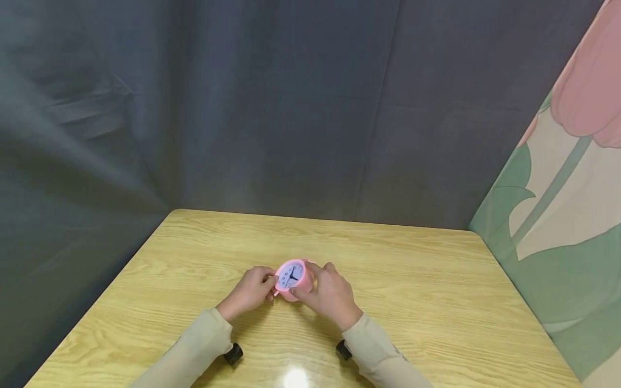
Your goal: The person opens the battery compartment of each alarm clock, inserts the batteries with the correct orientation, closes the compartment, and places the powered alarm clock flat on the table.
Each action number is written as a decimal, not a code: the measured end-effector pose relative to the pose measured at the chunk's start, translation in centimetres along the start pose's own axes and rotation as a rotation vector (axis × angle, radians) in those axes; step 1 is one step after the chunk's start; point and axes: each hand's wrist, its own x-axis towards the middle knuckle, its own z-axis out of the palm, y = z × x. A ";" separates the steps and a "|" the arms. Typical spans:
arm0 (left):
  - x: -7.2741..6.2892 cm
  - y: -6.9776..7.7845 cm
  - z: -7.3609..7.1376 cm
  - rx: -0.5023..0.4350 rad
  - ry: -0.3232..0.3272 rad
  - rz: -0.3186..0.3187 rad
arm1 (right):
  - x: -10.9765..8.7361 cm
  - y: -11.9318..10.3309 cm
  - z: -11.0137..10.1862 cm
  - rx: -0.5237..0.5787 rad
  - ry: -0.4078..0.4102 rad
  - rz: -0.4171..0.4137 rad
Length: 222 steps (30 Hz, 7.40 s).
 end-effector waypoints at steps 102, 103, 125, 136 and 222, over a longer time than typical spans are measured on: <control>0.9 -0.9 0.7 -0.208 0.061 -0.103 | 2.9 0.5 2.0 0.184 -0.062 -0.177; 0.9 -0.9 0.7 -0.207 0.059 -0.103 | 2.9 0.4 2.0 0.167 -0.060 -0.183; 0.9 -1.0 0.5 -0.206 0.013 -0.087 | 3.4 0.5 1.3 -0.339 -0.033 -0.685; 0.8 -0.8 0.6 -0.226 0.010 -0.088 | 3.2 0.1 1.5 -0.452 0.027 -0.721; 0.6 -0.3 0.7 -0.218 0.050 -0.195 | 2.5 6.7 -1.9 -0.105 -0.273 -0.021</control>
